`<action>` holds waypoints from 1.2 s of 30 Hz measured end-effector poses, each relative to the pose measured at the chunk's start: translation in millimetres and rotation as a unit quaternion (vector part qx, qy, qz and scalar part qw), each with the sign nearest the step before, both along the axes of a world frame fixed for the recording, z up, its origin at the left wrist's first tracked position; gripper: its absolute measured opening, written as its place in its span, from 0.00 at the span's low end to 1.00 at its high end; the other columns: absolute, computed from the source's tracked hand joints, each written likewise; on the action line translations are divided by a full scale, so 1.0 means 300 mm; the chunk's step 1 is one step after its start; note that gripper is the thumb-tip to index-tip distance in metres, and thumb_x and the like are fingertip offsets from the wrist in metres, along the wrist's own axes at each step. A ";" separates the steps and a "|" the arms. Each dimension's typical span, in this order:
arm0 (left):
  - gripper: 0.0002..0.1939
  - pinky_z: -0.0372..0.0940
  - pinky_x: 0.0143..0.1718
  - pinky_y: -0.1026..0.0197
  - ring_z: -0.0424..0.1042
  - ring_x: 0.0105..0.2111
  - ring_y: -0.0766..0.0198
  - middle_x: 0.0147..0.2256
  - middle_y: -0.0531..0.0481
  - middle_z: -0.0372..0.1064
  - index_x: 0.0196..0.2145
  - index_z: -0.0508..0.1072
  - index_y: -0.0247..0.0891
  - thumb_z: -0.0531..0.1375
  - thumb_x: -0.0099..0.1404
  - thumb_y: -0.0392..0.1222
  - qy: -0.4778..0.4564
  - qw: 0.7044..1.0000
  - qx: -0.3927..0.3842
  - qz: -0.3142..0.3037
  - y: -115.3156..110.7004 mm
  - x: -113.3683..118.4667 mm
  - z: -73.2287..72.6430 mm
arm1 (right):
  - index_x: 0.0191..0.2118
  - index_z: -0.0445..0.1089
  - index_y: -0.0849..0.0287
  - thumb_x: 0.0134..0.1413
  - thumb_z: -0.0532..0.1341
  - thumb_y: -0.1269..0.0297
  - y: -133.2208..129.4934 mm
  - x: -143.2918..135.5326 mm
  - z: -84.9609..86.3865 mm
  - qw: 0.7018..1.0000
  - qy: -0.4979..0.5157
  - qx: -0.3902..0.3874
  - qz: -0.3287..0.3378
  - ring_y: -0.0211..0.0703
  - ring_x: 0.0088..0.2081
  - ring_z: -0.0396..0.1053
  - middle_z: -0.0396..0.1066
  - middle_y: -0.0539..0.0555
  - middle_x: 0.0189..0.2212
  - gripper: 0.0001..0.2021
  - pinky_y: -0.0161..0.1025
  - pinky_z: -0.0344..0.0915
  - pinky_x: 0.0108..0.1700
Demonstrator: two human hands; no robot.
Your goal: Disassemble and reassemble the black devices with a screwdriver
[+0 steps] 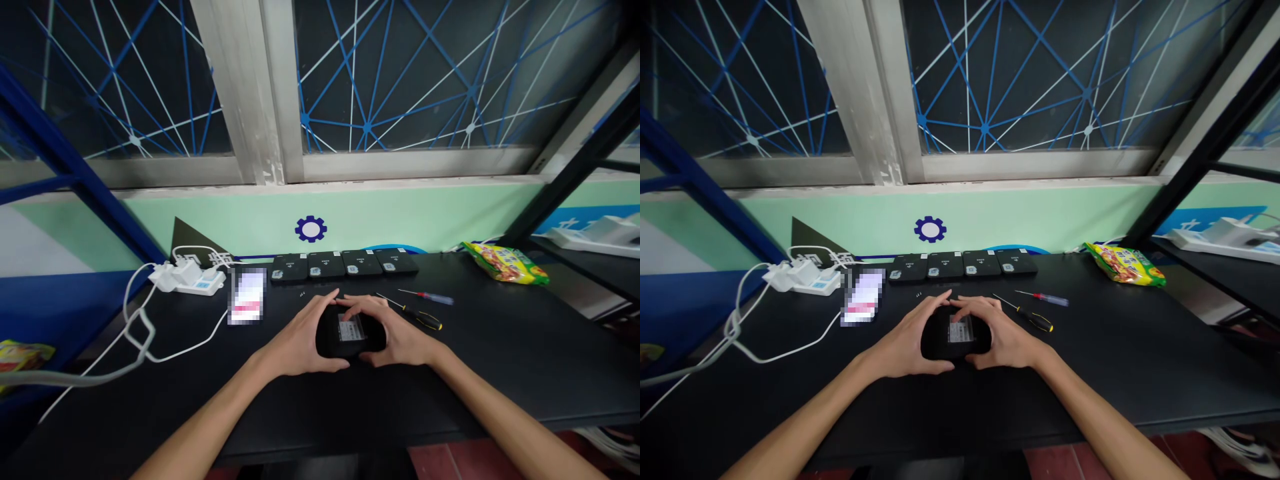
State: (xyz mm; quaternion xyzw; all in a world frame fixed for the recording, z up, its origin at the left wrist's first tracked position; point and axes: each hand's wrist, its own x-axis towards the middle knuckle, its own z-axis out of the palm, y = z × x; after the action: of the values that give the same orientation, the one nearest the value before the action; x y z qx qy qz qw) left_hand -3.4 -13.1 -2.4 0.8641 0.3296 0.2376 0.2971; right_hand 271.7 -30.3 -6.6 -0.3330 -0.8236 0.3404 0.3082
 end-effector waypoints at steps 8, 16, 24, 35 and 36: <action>0.58 0.64 0.67 0.35 0.63 0.68 0.40 0.69 0.40 0.59 0.75 0.52 0.54 0.78 0.56 0.50 -0.001 1.000 0.006 0.006 -0.013 0.017 0.008 | 0.59 0.72 0.47 0.63 0.71 0.57 0.028 -0.022 -0.061 0.987 0.104 -0.063 -0.103 0.59 0.65 0.67 0.71 0.57 0.64 0.21 0.60 0.57 0.70; 0.59 0.58 0.70 0.32 0.56 0.71 0.40 0.71 0.41 0.54 0.75 0.51 0.57 0.78 0.55 0.41 -0.045 0.999 0.027 -0.003 -0.022 0.022 0.028 | 0.57 0.73 0.52 0.59 0.74 0.54 0.042 -0.041 -0.074 0.924 0.265 -0.260 -0.091 0.50 0.42 0.77 0.80 0.53 0.42 0.24 0.46 0.76 0.45; 0.30 0.73 0.48 0.49 0.78 0.45 0.54 0.54 0.43 0.75 0.69 0.64 0.47 0.62 0.75 0.55 -0.162 0.966 -0.171 0.105 0.021 0.027 -0.006 | 0.57 0.74 0.50 0.60 0.73 0.55 0.020 -0.051 -0.030 0.919 0.274 -0.272 -0.080 0.50 0.42 0.77 0.79 0.52 0.42 0.21 0.46 0.76 0.46; 0.18 0.67 0.35 0.61 0.72 0.33 0.60 0.31 0.53 0.70 0.48 0.75 0.38 0.64 0.73 0.56 -0.213 0.941 -0.250 0.084 0.030 0.036 -0.003 | 0.57 0.73 0.50 0.61 0.73 0.54 0.022 -0.046 -0.032 0.926 0.264 -0.259 -0.082 0.50 0.43 0.76 0.78 0.51 0.42 0.21 0.46 0.74 0.47; 0.18 0.67 0.34 0.61 0.72 0.33 0.61 0.31 0.53 0.69 0.48 0.75 0.38 0.64 0.73 0.56 -0.214 0.941 -0.248 0.084 0.031 0.035 -0.006 | 0.57 0.73 0.50 0.61 0.73 0.54 0.023 -0.046 -0.034 0.926 0.264 -0.256 -0.081 0.50 0.43 0.76 0.78 0.51 0.42 0.21 0.46 0.74 0.47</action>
State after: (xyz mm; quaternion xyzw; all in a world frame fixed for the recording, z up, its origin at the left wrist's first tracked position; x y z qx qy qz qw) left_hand 7.3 -3.7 -4.2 0.6610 0.3785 0.3517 0.5442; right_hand 258.0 -23.5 -16.7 -0.3643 -0.5670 0.5892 0.4456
